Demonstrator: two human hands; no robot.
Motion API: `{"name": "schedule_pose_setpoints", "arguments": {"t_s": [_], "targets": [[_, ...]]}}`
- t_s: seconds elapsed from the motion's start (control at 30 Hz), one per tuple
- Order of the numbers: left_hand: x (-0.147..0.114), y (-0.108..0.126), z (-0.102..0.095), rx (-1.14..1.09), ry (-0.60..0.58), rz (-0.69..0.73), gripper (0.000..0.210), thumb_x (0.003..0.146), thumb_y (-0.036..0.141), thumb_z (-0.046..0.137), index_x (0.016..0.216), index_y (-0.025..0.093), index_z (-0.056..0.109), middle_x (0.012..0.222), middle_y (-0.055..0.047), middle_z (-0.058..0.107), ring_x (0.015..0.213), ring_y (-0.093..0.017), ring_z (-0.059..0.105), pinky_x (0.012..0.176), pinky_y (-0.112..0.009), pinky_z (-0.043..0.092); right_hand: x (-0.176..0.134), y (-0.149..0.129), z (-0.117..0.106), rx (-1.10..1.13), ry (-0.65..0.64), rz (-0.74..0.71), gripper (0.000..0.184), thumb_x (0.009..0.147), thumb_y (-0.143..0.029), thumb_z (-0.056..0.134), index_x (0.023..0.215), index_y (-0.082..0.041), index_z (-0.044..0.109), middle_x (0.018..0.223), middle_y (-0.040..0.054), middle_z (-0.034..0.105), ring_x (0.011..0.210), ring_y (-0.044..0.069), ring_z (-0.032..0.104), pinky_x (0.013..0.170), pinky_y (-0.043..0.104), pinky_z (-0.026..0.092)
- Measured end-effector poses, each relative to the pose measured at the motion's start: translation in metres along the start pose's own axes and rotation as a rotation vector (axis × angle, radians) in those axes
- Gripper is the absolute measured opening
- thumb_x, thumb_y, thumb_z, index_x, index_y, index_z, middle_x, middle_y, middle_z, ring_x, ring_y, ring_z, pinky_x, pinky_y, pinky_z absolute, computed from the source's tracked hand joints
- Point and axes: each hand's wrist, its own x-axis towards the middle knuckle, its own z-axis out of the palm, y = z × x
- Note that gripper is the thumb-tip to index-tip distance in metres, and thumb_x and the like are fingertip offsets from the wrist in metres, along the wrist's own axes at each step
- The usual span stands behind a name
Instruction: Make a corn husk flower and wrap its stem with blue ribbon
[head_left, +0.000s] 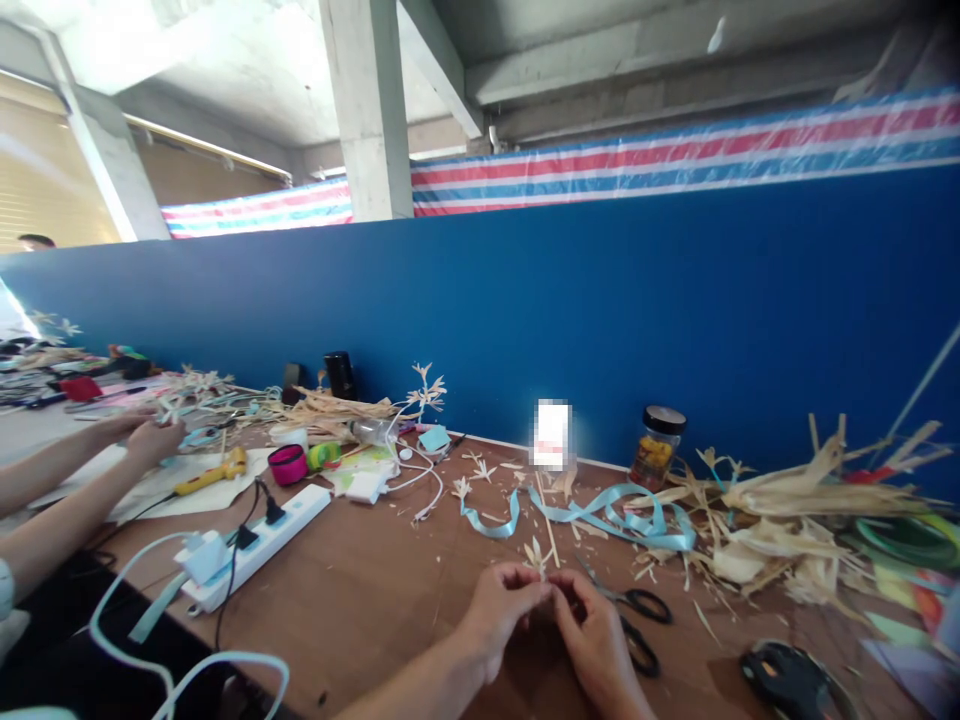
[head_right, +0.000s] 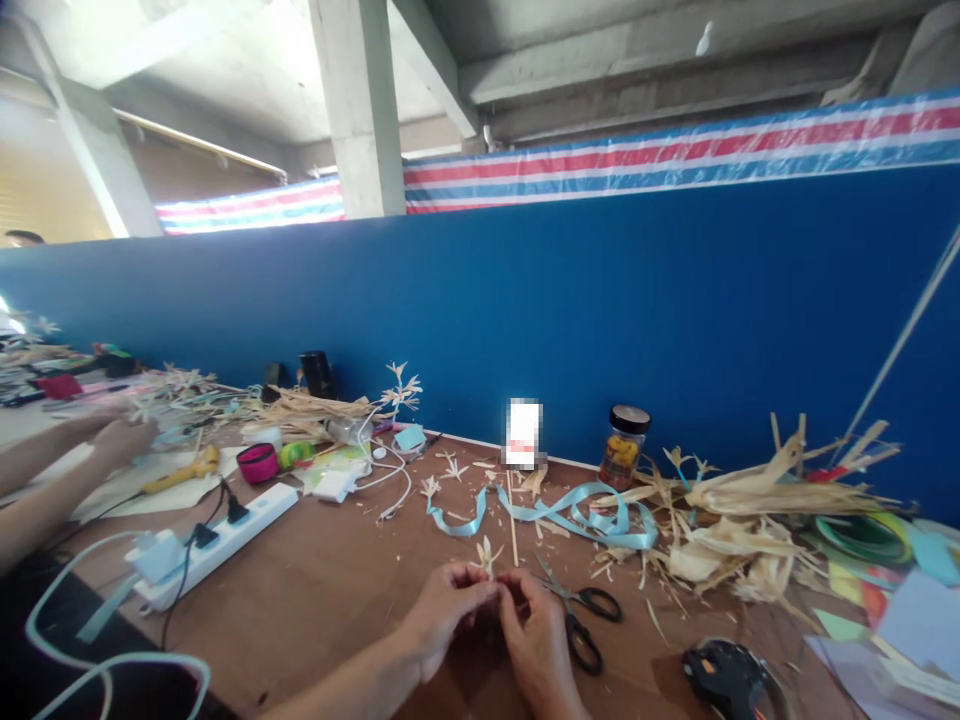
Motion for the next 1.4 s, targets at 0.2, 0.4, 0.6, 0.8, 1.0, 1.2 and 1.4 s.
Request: {"name": "schedule_pose_setpoints", "arguments": {"t_s": [0.2, 0.4, 0.6, 0.8, 1.0, 1.2, 1.4], "targets": [[0.0, 0.002, -0.003, 0.046, 0.025, 0.066, 0.03, 0.051, 0.034, 0.072, 0.066, 0.011, 0.058, 0.057, 0.001, 0.055, 0.05, -0.008, 0.046, 0.045, -0.019, 0.031, -0.002, -0.002, 0.002, 0.086, -0.04, -0.019, 0.025, 0.076, -0.031, 0.049, 0.094, -0.014, 0.057, 0.086, 0.0076, 0.065, 0.07, 0.018, 0.061, 0.061, 0.024, 0.046], [-0.005, 0.003, -0.006, 0.196, -0.038, 0.104, 0.027, 0.053, 0.031, 0.069, 0.069, 0.012, 0.06, 0.057, 0.001, 0.056, 0.049, -0.008, 0.046, 0.046, -0.02, 0.034, -0.004, -0.001, 0.003, 0.101, -0.062, -0.021, 0.023, 0.075, -0.03, 0.05, 0.091, -0.014, 0.056, 0.085, 0.0082, 0.065, 0.069, 0.018, 0.061, 0.06, 0.025, 0.047], [0.017, 0.018, -0.045, 0.642, 0.005, 0.331, 0.023, 0.068, 0.028, 0.055, 0.083, 0.014, 0.066, 0.078, -0.006, 0.067, 0.07, -0.016, 0.058, 0.066, -0.025, 0.042, -0.001, 0.007, 0.001, 0.039, 0.12, -0.005, 0.024, 0.071, -0.033, 0.053, 0.083, -0.014, 0.06, 0.075, 0.0075, 0.066, 0.065, 0.018, 0.061, 0.06, 0.025, 0.048], [0.053, 0.05, -0.101, 1.226, 0.397, 0.209, 0.022, 0.075, 0.028, 0.046, 0.081, 0.023, 0.067, 0.084, -0.002, 0.067, 0.08, -0.017, 0.059, 0.067, -0.024, 0.04, 0.0, 0.008, 0.001, 0.007, 0.145, -0.044, 0.021, 0.072, -0.03, 0.052, 0.082, -0.014, 0.061, 0.072, 0.007, 0.065, 0.062, 0.017, 0.06, 0.058, 0.023, 0.048], [0.072, 0.058, -0.097, 1.348, 0.443, 0.141, 0.021, 0.073, 0.031, 0.048, 0.07, 0.025, 0.067, 0.081, -0.003, 0.067, 0.079, -0.019, 0.059, 0.066, -0.026, 0.041, 0.0, 0.006, 0.002, -0.079, 0.11, -0.065, 0.018, 0.073, -0.028, 0.05, 0.082, -0.016, 0.06, 0.072, 0.005, 0.065, 0.061, 0.016, 0.06, 0.058, 0.023, 0.046], [0.083, 0.057, -0.088, 1.39, 0.476, 0.075, 0.024, 0.074, 0.037, 0.046, 0.072, 0.025, 0.067, 0.081, -0.006, 0.067, 0.08, -0.019, 0.06, 0.067, -0.027, 0.042, 0.0, 0.012, 0.004, -0.123, 0.088, -0.076, 0.018, 0.074, -0.027, 0.048, 0.083, -0.016, 0.06, 0.073, 0.0048, 0.065, 0.063, 0.016, 0.06, 0.058, 0.022, 0.046], [0.09, 0.056, -0.093, 1.385, 0.487, 0.035, 0.02, 0.071, 0.033, 0.049, 0.07, 0.024, 0.068, 0.081, -0.007, 0.067, 0.079, -0.02, 0.061, 0.065, -0.027, 0.043, 0.0, 0.017, 0.005, -0.137, 0.079, -0.077, 0.018, 0.075, -0.026, 0.048, 0.085, -0.016, 0.059, 0.075, 0.0053, 0.065, 0.064, 0.016, 0.06, 0.06, 0.023, 0.046]]}}
